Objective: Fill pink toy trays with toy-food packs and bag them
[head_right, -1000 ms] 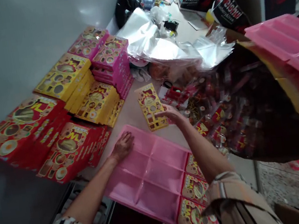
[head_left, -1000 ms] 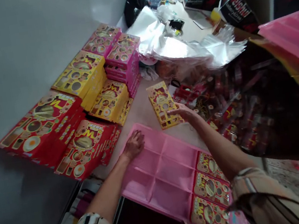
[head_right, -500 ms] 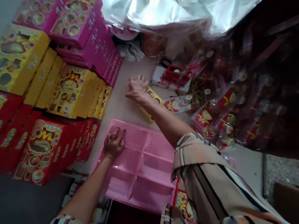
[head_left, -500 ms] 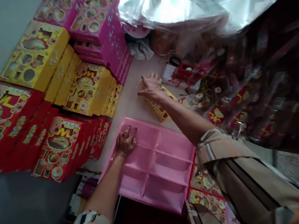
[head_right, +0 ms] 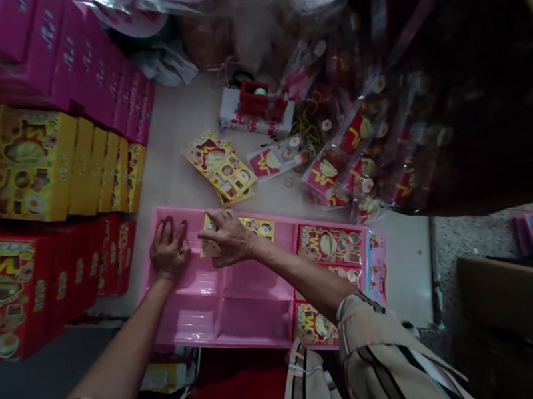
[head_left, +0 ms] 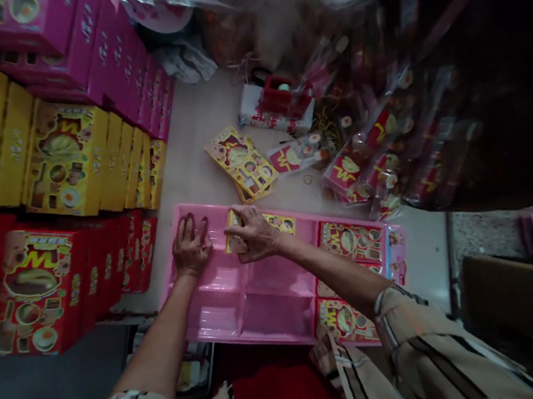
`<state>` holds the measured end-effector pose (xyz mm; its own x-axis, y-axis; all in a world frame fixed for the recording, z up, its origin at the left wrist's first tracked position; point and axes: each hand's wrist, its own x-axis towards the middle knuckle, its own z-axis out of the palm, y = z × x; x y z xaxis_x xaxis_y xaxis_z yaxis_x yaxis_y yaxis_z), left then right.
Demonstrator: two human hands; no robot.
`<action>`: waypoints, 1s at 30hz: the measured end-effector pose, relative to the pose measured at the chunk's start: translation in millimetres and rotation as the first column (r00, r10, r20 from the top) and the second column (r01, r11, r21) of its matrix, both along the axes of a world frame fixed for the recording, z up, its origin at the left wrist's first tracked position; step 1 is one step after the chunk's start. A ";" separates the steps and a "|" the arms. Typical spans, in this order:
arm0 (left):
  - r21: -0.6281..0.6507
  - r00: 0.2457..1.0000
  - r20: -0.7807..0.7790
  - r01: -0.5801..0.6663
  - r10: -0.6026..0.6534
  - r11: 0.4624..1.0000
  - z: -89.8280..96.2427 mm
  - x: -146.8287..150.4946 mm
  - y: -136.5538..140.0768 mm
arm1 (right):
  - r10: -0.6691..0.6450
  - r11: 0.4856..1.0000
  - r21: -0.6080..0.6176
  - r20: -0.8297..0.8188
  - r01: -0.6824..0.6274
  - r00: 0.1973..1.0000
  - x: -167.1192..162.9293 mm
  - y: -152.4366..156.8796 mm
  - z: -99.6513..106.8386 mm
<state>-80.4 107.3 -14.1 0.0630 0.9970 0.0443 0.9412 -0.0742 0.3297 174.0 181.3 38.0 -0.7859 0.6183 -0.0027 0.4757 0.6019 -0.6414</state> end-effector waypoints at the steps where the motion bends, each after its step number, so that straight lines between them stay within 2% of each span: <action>1: 0.000 1.000 -0.003 -0.002 0.002 1.000 -1.3 -0.3 0.0 | 0.006 1.000 0.008 -0.001 -0.006 1.000 4.9 2.6 -4.1; 4: -0.007 1.000 -0.008 -0.003 0.003 1.000 -3.2 0.0 -0.2 | 0.003 0.999 0.033 0.009 -0.003 1.000 24.6 -4.2 -8.1; 7: -0.020 1.000 -0.012 -0.007 0.007 1.000 0.7 2.3 -0.7 | -0.104 0.993 0.069 0.056 0.100 0.993 37.9 -20.1 -6.9; 11: -0.063 0.999 -0.025 -0.032 0.030 0.997 6.8 4.5 0.8 | -0.331 0.943 0.083 0.128 0.323 0.935 22.8 -34.2 -8.2; 13: -0.074 0.999 -0.033 -0.038 0.036 0.997 7.7 4.8 0.9 | -0.390 0.921 0.097 0.161 0.378 0.907 10.4 -38.9 -11.3; 19: -0.069 1.000 -0.002 -0.012 0.012 0.998 5.6 0.8 0.1 | -0.382 0.924 0.110 0.268 0.366 0.885 0.2 -41.5 -22.6; 24: -0.105 0.998 0.053 -0.017 0.023 0.994 7.7 0.6 3.8 | -0.367 0.928 0.071 0.333 0.365 0.868 1.8 -36.9 -16.4; 30: -0.126 0.995 0.081 -0.044 0.055 0.991 7.3 2.0 2.6 | -0.392 0.919 0.121 0.381 0.376 0.837 0.6 -39.9 -17.2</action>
<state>-78.4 109.9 -6.7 0.0149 0.9970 -0.0764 0.9111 0.0179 0.4117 174.5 141.4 20.8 -0.4249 0.8763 -0.2270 0.8791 0.3396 -0.3345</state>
